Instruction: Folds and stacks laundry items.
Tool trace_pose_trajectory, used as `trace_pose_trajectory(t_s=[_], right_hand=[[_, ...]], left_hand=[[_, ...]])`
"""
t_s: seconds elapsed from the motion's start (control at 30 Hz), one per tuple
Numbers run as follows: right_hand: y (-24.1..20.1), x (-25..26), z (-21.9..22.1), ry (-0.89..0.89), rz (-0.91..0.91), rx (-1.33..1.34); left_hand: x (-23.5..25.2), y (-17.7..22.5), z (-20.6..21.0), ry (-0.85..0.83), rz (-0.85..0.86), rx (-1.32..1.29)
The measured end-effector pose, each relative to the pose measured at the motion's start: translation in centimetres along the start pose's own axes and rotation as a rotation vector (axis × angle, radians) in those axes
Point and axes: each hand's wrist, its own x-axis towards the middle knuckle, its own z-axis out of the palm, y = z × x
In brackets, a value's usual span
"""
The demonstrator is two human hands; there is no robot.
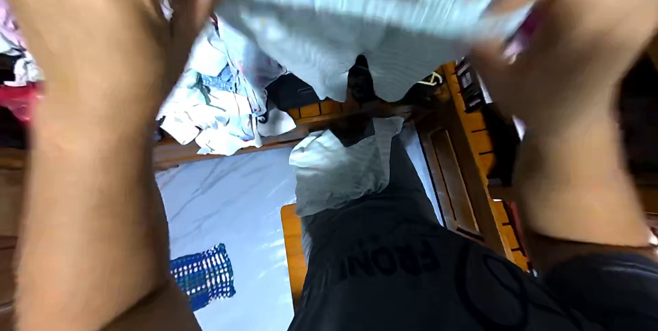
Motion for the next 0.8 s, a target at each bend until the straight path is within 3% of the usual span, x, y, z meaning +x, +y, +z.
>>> trace_pose_trajectory(t_s=[0.07,0.13,0.2,0.27,0.33,0.47,0.57,0.67,0.73,0.8], right_hand=[[-2.0,-5.3,4.7,-0.178,-0.011,0.197],[-2.3,-11.5,10.5,-0.452,0.101,0.313],[-2.0,-16.6,15.3,-0.780,0.198,0.377],[-2.2,-18.8,17.2,-1.111,0.241,0.420],[-2.4,-19.1,17.3,-1.260,0.280,0.462],[-2.8,-18.5,17.1,-1.284,0.315,0.424],[-3.8,-18.5,18.1,-1.304,0.243,0.386],[-3.5,-17.2,17.6,-1.240,0.358,0.396],[-1.7,-15.5,16.7,-1.077,0.468,0.373],[1.3,-14.0,15.4,-0.766,0.423,0.302]], left_hand=[[-5.8,1.0,2.7,-0.108,0.067,-0.066],[-13.8,1.3,9.6,-0.244,0.022,-0.154],[-22.1,2.4,16.5,-0.483,-0.084,-0.246],[-27.0,4.5,19.8,-0.756,-0.221,-0.365],[-28.9,6.7,20.2,-0.814,-0.340,-0.458],[-30.0,8.5,20.1,-0.710,-0.442,-0.509],[-29.3,9.4,20.5,-0.771,-0.467,-0.441],[-27.2,8.6,20.1,-0.815,-0.445,-0.396],[-24.3,6.3,18.7,-0.715,-0.406,-0.402],[-19.7,4.2,16.6,-0.547,-0.283,-0.389]])
